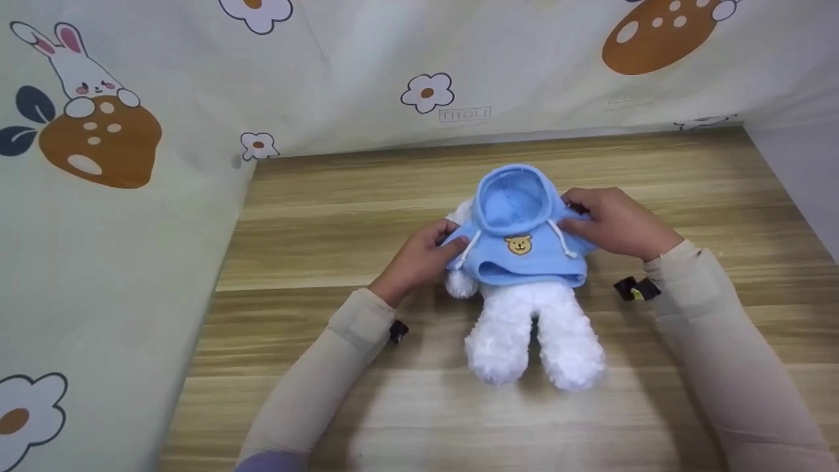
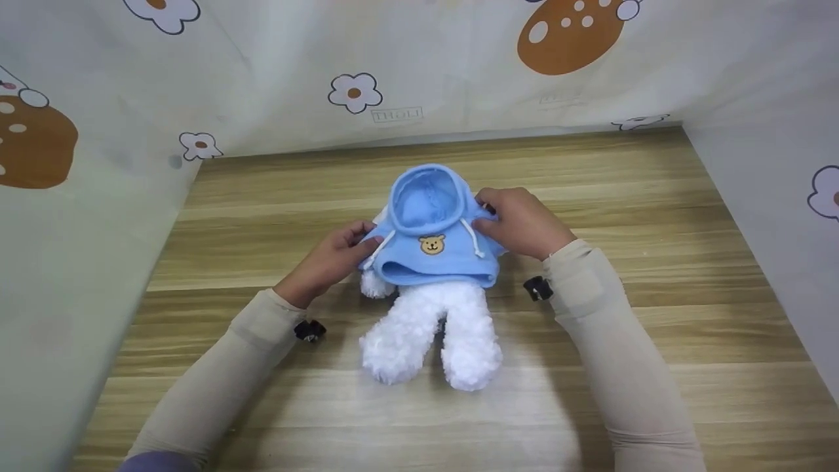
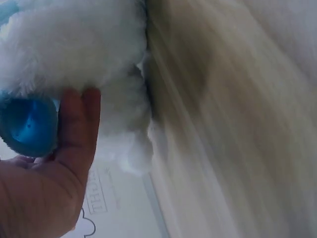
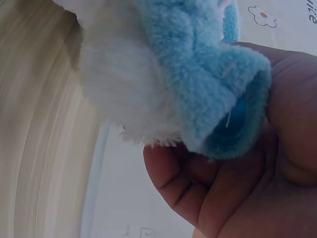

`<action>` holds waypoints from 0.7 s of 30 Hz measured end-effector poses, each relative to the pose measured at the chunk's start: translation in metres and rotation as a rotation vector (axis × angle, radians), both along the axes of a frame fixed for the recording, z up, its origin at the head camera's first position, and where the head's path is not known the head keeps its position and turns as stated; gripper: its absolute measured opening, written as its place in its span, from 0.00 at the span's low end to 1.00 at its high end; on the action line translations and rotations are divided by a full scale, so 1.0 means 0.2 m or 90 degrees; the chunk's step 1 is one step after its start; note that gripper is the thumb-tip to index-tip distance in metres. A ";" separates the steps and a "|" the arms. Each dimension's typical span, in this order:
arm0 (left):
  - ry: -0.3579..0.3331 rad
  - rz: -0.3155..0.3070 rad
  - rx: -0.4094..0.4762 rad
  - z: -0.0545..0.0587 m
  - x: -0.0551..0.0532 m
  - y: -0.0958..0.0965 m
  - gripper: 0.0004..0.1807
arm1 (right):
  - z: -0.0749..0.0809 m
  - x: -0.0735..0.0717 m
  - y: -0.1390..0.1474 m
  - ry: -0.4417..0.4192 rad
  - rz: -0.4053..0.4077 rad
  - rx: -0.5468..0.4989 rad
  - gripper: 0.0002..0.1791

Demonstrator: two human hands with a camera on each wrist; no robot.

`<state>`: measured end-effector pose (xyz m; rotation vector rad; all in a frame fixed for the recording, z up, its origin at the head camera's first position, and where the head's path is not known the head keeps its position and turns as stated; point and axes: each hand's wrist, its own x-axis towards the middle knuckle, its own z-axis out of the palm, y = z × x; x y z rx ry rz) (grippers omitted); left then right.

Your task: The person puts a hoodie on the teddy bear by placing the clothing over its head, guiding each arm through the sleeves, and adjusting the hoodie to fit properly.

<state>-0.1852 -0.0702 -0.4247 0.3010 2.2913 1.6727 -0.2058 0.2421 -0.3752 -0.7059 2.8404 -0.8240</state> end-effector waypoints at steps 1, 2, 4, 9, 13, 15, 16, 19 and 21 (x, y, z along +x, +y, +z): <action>0.008 0.001 -0.001 0.00 -0.01 -0.01 0.10 | 0.00 -0.01 -0.01 -0.002 0.000 0.002 0.10; 0.018 -0.001 0.002 0.01 -0.01 -0.01 0.10 | 0.01 -0.01 -0.01 -0.003 -0.001 0.004 0.11; 0.035 -0.003 0.021 0.02 -0.04 -0.03 0.10 | 0.03 -0.02 -0.02 -0.002 0.000 0.009 0.11; 0.094 -0.016 0.066 0.06 -0.12 -0.05 0.08 | 0.09 -0.07 -0.05 0.010 -0.014 -0.014 0.11; 0.151 -0.011 0.040 0.11 -0.20 -0.06 0.08 | 0.15 -0.12 -0.06 0.018 -0.046 -0.058 0.12; 0.179 0.002 0.024 0.15 -0.24 -0.07 0.08 | 0.19 -0.15 -0.06 0.028 -0.065 -0.078 0.13; 0.190 0.011 0.020 0.17 -0.27 -0.07 0.08 | 0.20 -0.17 -0.06 0.033 -0.075 -0.088 0.13; 0.215 0.039 0.015 0.24 -0.34 -0.07 0.08 | 0.25 -0.22 -0.07 0.055 -0.096 -0.109 0.13; 0.227 0.060 0.021 0.29 -0.39 -0.07 0.08 | 0.28 -0.26 -0.09 0.071 -0.106 -0.121 0.14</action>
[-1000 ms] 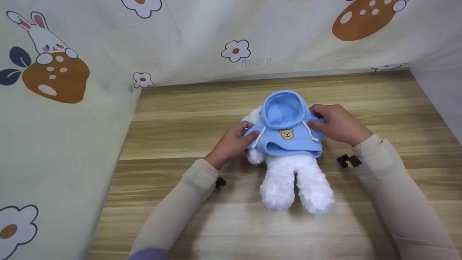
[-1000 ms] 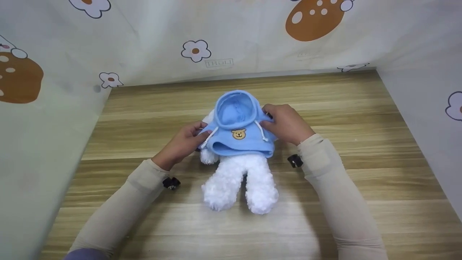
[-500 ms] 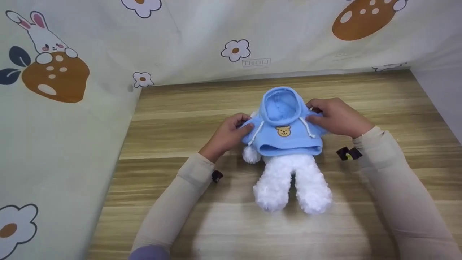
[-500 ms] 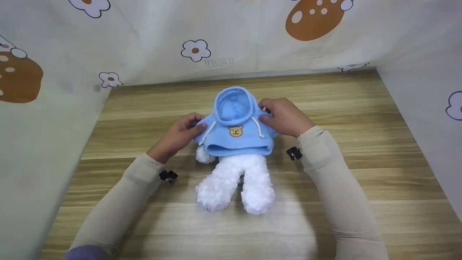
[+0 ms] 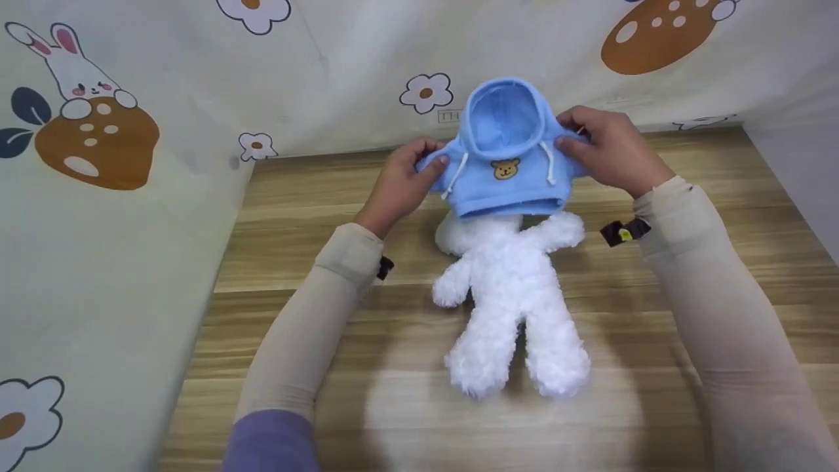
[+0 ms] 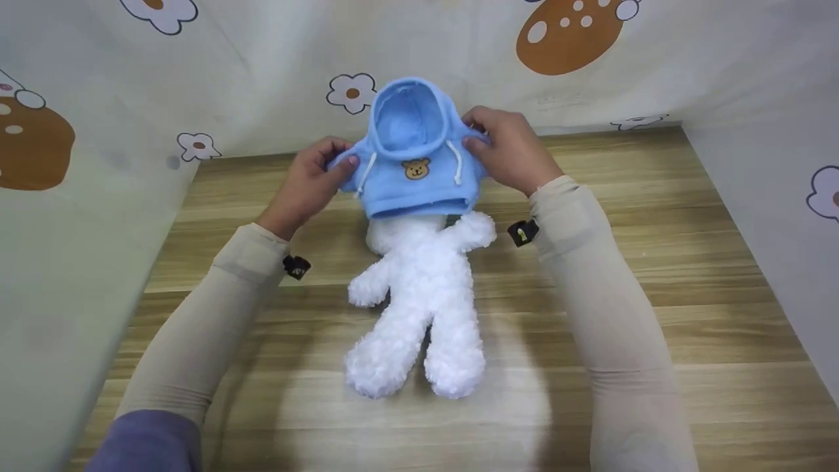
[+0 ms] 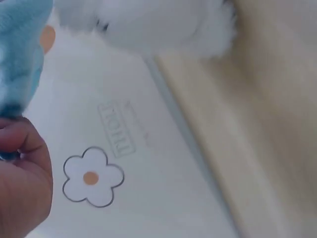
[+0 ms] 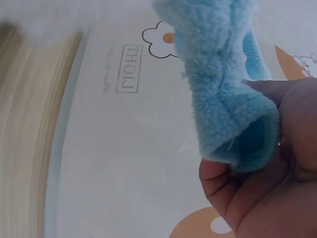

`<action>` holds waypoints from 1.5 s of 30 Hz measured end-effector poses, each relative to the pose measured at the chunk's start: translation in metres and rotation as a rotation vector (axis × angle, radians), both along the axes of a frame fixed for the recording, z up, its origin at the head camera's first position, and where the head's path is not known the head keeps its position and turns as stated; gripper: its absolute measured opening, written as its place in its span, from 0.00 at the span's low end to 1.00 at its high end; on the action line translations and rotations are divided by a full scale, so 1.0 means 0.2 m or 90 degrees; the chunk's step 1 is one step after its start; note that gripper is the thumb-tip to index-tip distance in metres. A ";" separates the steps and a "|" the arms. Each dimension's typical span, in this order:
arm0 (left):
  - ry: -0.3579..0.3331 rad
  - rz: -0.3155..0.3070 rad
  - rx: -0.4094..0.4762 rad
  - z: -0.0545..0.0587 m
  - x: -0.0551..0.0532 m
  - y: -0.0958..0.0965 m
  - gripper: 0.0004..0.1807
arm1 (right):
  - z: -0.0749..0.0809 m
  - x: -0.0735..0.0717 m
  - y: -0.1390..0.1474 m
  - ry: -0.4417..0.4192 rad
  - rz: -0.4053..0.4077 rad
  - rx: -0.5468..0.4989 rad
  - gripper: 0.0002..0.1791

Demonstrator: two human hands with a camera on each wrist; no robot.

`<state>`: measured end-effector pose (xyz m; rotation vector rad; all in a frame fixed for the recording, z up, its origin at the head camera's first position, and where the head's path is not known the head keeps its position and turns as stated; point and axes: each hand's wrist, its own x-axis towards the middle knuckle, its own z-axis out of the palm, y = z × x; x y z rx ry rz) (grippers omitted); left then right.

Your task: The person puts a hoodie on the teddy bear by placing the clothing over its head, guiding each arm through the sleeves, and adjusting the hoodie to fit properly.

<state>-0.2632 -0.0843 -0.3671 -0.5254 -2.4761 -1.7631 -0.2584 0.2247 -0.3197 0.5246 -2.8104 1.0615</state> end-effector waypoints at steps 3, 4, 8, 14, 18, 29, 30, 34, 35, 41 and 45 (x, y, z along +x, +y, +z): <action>0.010 0.034 0.018 0.04 -0.06 0.00 0.07 | 0.02 -0.06 -0.04 0.021 -0.011 -0.011 0.14; 0.010 0.048 0.026 0.05 -0.08 0.00 0.07 | 0.02 -0.09 -0.05 0.028 -0.015 -0.015 0.15; 0.015 0.091 0.050 0.02 -0.13 -0.01 0.07 | 0.00 -0.17 -0.11 0.042 -0.028 -0.024 0.15; -0.012 0.141 0.058 -0.13 -0.18 -0.04 0.09 | -0.13 -0.27 -0.18 0.016 -0.025 -0.023 0.14; -0.007 0.184 0.050 -0.23 -0.19 -0.03 0.10 | -0.26 -0.33 -0.22 -0.032 -0.024 -0.022 0.14; 0.105 0.062 -0.429 -0.40 -0.08 0.01 0.20 | -0.56 -0.27 -0.19 -0.002 0.030 0.165 0.21; 0.107 0.012 -0.435 -0.40 -0.07 0.00 0.20 | -0.57 -0.26 -0.18 0.020 0.045 0.166 0.19; 0.068 -0.095 -0.494 -0.42 -0.03 -0.04 0.21 | -0.60 -0.21 -0.20 0.042 0.134 0.172 0.17; 0.054 -0.104 -0.516 -0.42 -0.02 -0.05 0.22 | -0.60 -0.20 -0.20 0.027 0.154 0.171 0.18; 0.020 -0.112 -0.594 -0.41 0.02 -0.02 0.18 | -0.64 -0.15 -0.23 -0.014 0.205 0.167 0.10; 0.001 -0.108 -0.588 -0.39 0.05 0.04 0.14 | -0.61 -0.12 -0.22 -0.087 0.184 0.104 0.03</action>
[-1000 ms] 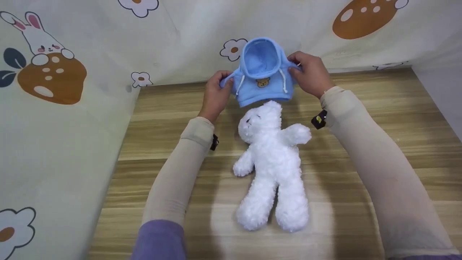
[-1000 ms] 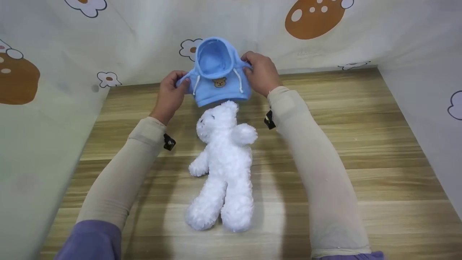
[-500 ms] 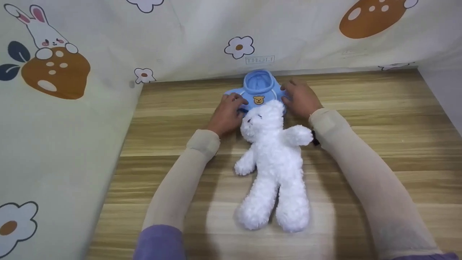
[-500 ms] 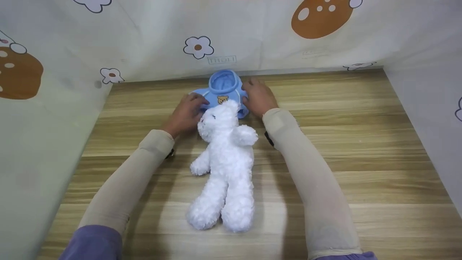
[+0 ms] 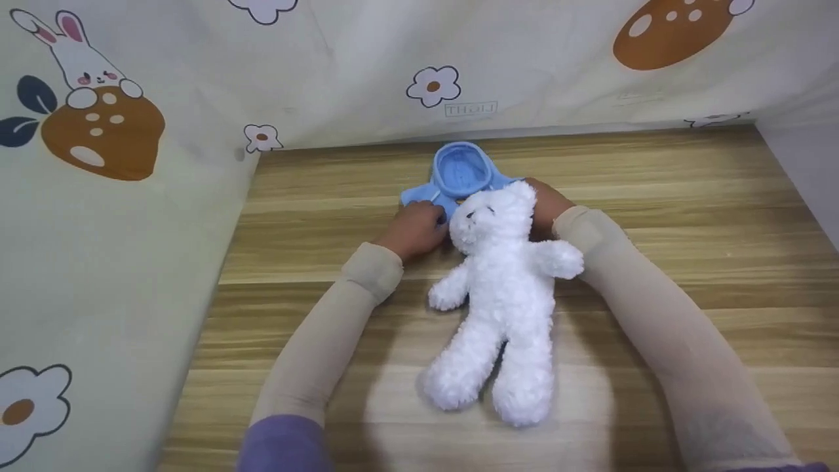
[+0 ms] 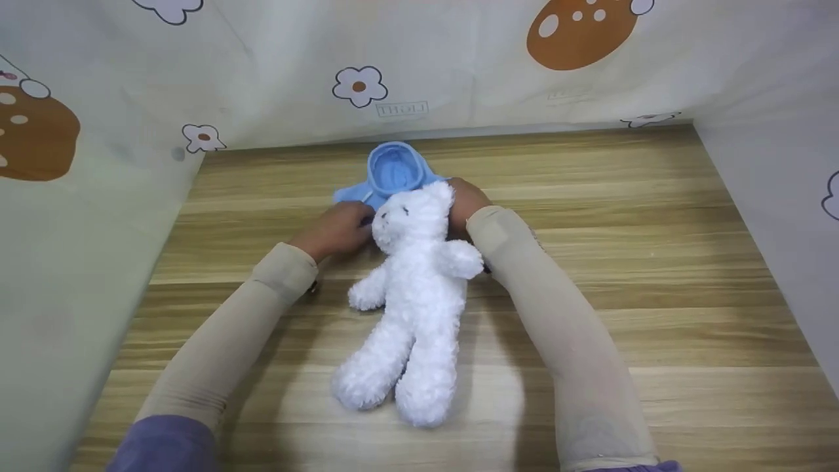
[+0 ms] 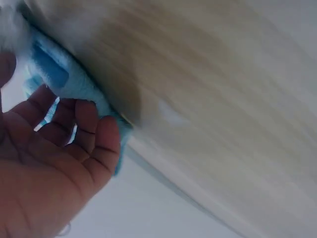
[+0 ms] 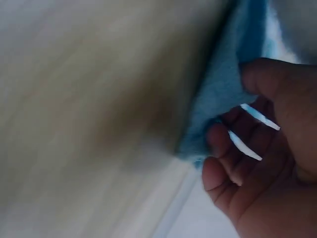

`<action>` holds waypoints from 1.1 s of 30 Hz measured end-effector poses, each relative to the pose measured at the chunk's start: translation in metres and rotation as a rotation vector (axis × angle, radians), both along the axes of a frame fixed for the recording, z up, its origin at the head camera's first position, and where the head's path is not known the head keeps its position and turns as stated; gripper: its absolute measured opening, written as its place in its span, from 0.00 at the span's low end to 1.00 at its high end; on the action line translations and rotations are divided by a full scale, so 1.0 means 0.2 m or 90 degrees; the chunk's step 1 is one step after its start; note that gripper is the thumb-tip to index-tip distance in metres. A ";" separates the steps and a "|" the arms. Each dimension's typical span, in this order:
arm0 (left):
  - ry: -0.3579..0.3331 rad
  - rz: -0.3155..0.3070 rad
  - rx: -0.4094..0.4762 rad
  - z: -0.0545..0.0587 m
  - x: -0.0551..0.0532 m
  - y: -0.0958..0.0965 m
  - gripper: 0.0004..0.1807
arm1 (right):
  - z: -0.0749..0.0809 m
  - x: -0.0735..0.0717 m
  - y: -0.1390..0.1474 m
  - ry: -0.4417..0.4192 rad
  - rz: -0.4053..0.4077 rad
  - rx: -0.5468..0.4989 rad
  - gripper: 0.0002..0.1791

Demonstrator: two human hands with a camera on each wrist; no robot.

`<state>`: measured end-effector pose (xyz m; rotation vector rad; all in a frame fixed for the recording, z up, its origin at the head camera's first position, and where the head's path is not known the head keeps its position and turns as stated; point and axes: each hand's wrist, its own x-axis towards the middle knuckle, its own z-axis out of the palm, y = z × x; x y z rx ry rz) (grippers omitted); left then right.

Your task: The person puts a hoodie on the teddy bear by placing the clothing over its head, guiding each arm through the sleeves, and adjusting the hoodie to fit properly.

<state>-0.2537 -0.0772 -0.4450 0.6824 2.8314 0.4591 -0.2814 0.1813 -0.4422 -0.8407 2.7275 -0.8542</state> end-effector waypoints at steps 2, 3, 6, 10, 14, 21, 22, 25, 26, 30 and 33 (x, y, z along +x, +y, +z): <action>-0.022 0.001 -0.002 0.01 0.01 0.02 0.12 | 0.03 0.01 0.01 -0.032 -0.008 0.004 0.02; -0.034 -0.001 -0.005 0.01 0.02 0.03 0.11 | 0.04 0.01 0.01 -0.039 -0.004 0.017 0.02; -0.060 -0.008 -0.003 0.03 0.03 0.05 0.08 | 0.10 0.01 0.01 -0.043 0.000 0.055 0.07; -0.062 0.027 0.077 0.07 0.04 0.05 0.09 | 0.17 0.02 0.02 -0.052 -0.037 0.060 0.07; -0.069 0.093 0.215 0.10 0.03 0.05 0.09 | 0.24 0.05 0.03 -0.047 -0.091 0.017 0.07; -0.145 0.142 0.393 0.14 0.05 0.07 0.08 | 0.34 0.12 0.06 -0.084 -0.165 -0.071 0.10; -0.170 0.150 0.424 0.14 0.06 0.07 0.08 | 0.35 0.13 0.06 -0.085 -0.166 -0.078 0.11; -0.238 0.179 0.501 0.15 0.07 0.07 0.08 | 0.37 0.15 0.08 -0.085 -0.148 -0.094 0.11; -0.259 0.188 0.524 0.16 0.08 0.07 0.08 | 0.38 0.16 0.09 -0.089 -0.132 -0.094 0.12; -0.294 0.210 0.567 0.16 0.10 0.08 0.07 | 0.42 0.18 0.14 -0.119 -0.033 -0.060 0.20; -0.319 0.213 0.597 0.16 0.13 0.09 0.07 | 0.43 0.20 0.17 -0.126 0.028 -0.011 0.29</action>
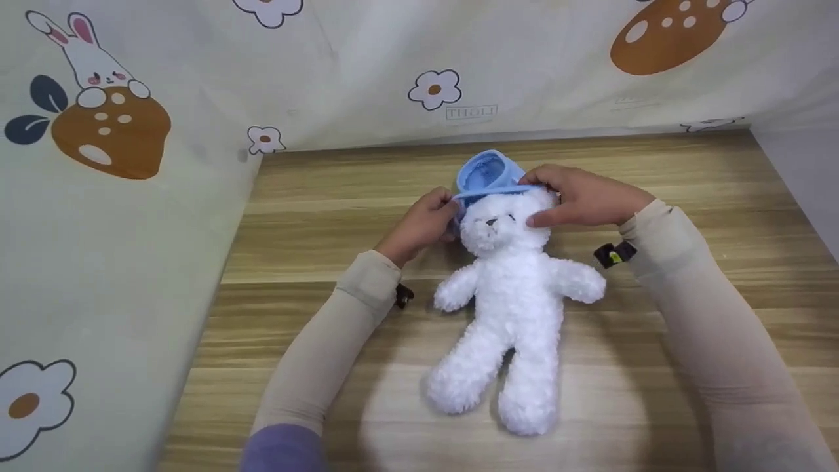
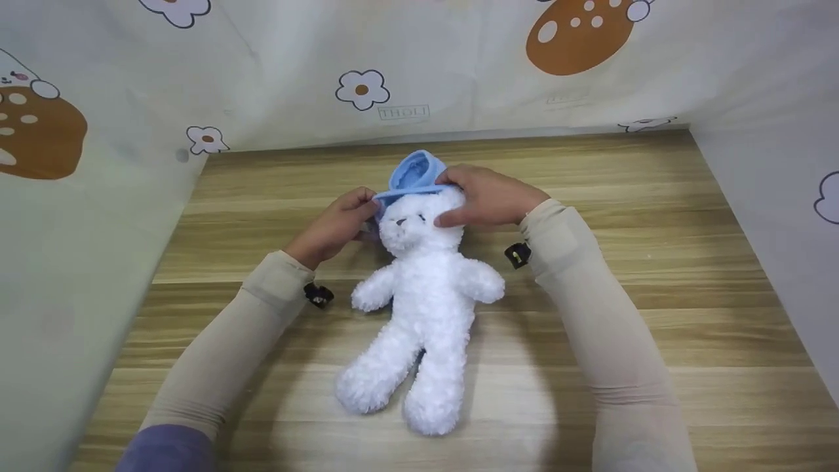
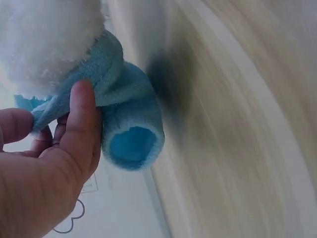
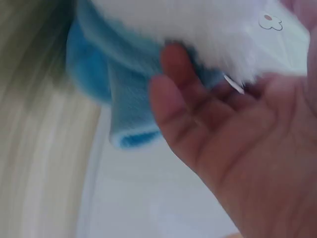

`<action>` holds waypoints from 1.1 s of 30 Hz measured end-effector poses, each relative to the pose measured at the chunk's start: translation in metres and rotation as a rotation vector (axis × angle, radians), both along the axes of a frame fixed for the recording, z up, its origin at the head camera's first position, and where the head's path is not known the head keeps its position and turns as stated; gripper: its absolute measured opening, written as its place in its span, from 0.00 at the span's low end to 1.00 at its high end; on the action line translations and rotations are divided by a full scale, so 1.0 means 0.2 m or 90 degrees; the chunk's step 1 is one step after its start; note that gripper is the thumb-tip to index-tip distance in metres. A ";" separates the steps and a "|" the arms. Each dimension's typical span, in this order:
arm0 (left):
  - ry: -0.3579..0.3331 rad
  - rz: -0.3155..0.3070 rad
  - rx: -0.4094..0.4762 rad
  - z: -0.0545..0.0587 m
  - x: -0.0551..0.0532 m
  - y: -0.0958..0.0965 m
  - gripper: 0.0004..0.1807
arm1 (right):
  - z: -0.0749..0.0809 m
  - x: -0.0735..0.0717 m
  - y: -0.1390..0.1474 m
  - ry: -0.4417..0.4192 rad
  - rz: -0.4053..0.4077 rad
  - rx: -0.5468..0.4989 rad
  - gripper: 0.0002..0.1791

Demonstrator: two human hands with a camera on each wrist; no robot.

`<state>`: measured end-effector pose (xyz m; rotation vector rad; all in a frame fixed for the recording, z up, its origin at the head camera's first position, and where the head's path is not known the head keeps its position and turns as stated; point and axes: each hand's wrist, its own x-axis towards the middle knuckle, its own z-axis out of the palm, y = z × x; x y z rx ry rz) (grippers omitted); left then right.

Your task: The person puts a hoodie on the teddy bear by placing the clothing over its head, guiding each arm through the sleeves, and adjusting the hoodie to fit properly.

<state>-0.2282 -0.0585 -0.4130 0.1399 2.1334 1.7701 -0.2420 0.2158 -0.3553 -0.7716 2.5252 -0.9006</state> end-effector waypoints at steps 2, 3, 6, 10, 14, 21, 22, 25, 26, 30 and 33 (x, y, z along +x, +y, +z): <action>-0.003 -0.012 0.023 0.00 0.01 0.02 0.07 | -0.01 0.01 0.01 0.017 0.013 0.018 0.31; 0.003 -0.020 0.031 0.00 0.01 0.02 0.07 | -0.02 0.01 0.01 0.034 0.011 0.028 0.30; 0.066 -0.044 0.017 -0.01 0.03 0.03 0.06 | -0.06 0.01 -0.01 0.094 -0.009 0.036 0.23; 0.162 -0.084 -0.054 -0.03 0.05 0.02 0.11 | -0.11 0.03 -0.03 0.172 -0.050 0.048 0.16; 0.205 -0.101 -0.103 -0.05 0.07 0.03 0.22 | -0.15 0.06 -0.06 0.259 -0.098 0.058 0.13; 0.381 0.002 -0.212 -0.03 0.09 0.07 0.16 | -0.14 0.09 -0.12 0.363 -0.107 0.059 0.09; 0.412 0.014 -0.235 -0.02 0.09 0.08 0.16 | -0.14 0.09 -0.12 0.353 -0.101 0.057 0.09; 0.479 0.025 -0.305 0.00 0.09 0.10 0.16 | -0.12 0.11 -0.11 0.288 -0.083 0.061 0.18; 0.492 0.025 -0.323 0.00 0.09 0.10 0.15 | -0.11 0.12 -0.12 0.272 -0.082 0.065 0.22; 0.525 0.029 -0.351 0.00 0.09 0.12 0.12 | -0.15 0.15 -0.15 0.292 -0.088 0.082 0.27; 0.550 0.044 -0.351 -0.03 0.08 0.12 0.15 | -0.20 0.15 -0.18 0.375 -0.095 0.077 0.18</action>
